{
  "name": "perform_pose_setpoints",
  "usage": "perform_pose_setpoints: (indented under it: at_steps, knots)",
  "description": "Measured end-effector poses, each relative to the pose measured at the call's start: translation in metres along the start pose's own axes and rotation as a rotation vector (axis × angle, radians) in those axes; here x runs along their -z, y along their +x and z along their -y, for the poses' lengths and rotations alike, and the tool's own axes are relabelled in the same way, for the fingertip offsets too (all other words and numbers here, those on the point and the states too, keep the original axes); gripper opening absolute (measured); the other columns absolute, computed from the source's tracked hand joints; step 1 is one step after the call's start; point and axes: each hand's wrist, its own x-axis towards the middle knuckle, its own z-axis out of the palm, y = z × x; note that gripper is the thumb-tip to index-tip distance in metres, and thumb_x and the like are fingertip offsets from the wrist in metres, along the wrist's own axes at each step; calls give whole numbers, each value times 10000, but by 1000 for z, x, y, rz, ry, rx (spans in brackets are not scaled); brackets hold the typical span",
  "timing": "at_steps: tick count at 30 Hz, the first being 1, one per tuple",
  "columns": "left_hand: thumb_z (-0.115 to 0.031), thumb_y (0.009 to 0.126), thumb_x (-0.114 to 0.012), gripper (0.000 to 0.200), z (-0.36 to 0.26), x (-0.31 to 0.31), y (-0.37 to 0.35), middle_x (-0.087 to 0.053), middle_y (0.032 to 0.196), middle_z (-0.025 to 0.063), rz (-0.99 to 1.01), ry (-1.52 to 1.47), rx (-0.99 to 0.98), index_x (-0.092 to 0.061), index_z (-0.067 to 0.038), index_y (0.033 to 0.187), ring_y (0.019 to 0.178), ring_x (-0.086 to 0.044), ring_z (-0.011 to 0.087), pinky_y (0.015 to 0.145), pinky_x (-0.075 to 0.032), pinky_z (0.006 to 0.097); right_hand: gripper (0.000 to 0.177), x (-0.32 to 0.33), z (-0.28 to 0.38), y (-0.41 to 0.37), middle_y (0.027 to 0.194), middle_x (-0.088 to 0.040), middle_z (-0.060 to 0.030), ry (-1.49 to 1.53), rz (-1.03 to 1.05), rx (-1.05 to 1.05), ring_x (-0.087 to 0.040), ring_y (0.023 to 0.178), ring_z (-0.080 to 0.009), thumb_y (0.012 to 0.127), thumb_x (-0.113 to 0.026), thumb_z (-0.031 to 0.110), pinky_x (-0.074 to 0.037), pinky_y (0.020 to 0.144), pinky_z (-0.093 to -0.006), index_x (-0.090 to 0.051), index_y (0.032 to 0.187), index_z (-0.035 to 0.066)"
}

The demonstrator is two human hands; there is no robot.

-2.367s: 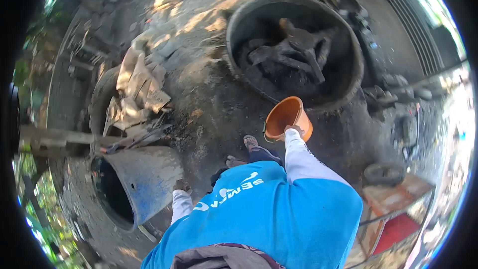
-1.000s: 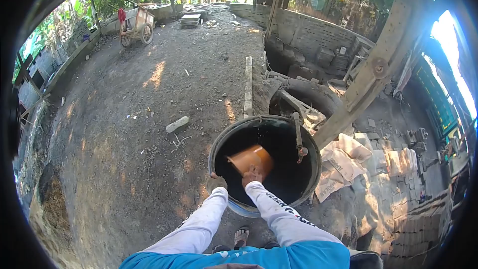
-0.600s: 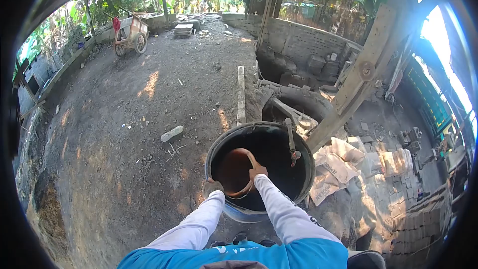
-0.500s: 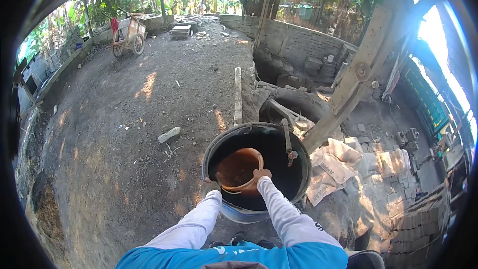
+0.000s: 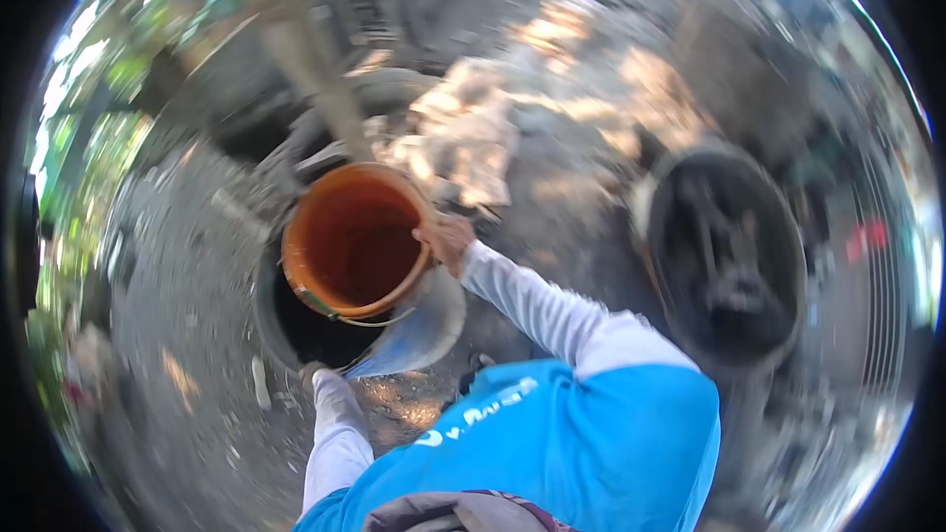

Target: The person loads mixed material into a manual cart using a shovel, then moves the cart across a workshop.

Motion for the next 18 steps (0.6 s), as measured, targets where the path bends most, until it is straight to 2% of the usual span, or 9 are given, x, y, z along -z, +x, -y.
perform_pose_setpoints:
  at_steps: [1, 2, 5, 9, 11, 13, 15, 17, 18]
  knots:
    - [-324, 928, -430, 388, 4, -9, 7, -624, 1116, 143, -24, 2, -49, -606, -36, 1119, 1011, -621, 244, 803, -520, 416, 222, 25, 1, -16, 693, -616, -76, 195, -43, 3, -550, 653, -152, 777, -627, 222, -442, 629, -313, -667, 823, 8]
    - [-330, 926, -432, 382, 7, -17, 13, -623, 1104, 141, -43, -6, -96, -604, -43, 1109, 996, -620, 246, 795, -519, 420, 224, 48, 3, -31, 680, -611, -53, 351, -137, -158, -546, 641, -147, 743, -652, 187, -443, 623, -303, -669, 814, -24]
    - [-348, 922, -437, 365, 27, -35, 20, -619, 1066, 133, -18, -45, -193, -599, -62, 1080, 949, -617, 254, 770, -518, 432, 241, 120, -34, -71, 667, -612, -69, 353, -294, -210, -558, 602, -167, 710, -657, 206, -449, 571, -327, -672, 778, -25]
    - [-372, 916, -443, 345, 79, -57, -9, -614, 1016, 124, 222, -183, -131, -593, -88, 1042, 888, -613, 264, 738, -517, 448, 280, 213, -116, -111, 610, -588, -114, 124, -557, -245, -575, 584, -202, 683, -650, 267, -463, 571, -350, -667, 741, -6]
    - [-383, 913, -446, 335, 99, -64, -53, -611, 991, 119, 400, -225, -57, -590, -101, 1023, 857, -610, 269, 721, -516, 457, 320, 262, -156, -140, 592, -577, -143, -9, -655, -278, -587, 588, -229, 670, -643, 308, -473, 594, -364, -658, 726, -7]
    - [-395, 910, -449, 327, 104, -84, -96, -609, 966, 114, 562, -231, -11, -587, -115, 1004, 827, -608, 275, 705, -516, 465, 372, 312, -190, -171, 611, -590, -165, -36, -705, -473, -607, 599, -267, 662, -631, 346, -485, 609, -378, -648, 724, -20]
    - [-407, 907, -452, 319, 92, -116, -142, -606, 941, 110, 709, -187, -25, -583, -128, 985, 796, -606, 280, 689, -515, 473, 414, 354, -225, -207, 630, -601, -189, -5, -840, -512, -634, 628, -289, 661, -619, 375, -499, 622, -381, -649, 736, -32]
    - [-419, 904, -455, 311, 71, -152, -196, -604, 916, 105, 852, -129, -59, -580, -141, 966, 765, -604, 285, 672, -514, 481, 387, 389, -293, -237, 652, -623, -196, 15, -1045, -462, -660, 671, -291, 674, -630, 347, -516, 637, -372, -667, 753, -29]
    - [-425, 902, -457, 308, 57, -169, -227, -603, 903, 103, 921, -96, -92, -579, -147, 956, 750, -603, 287, 664, -514, 485, 309, 408, -274, -259, 641, -619, -151, 95, -1085, -566, -624, 626, -234, 691, -647, 261, -498, 603, -350, -673, 756, -40]
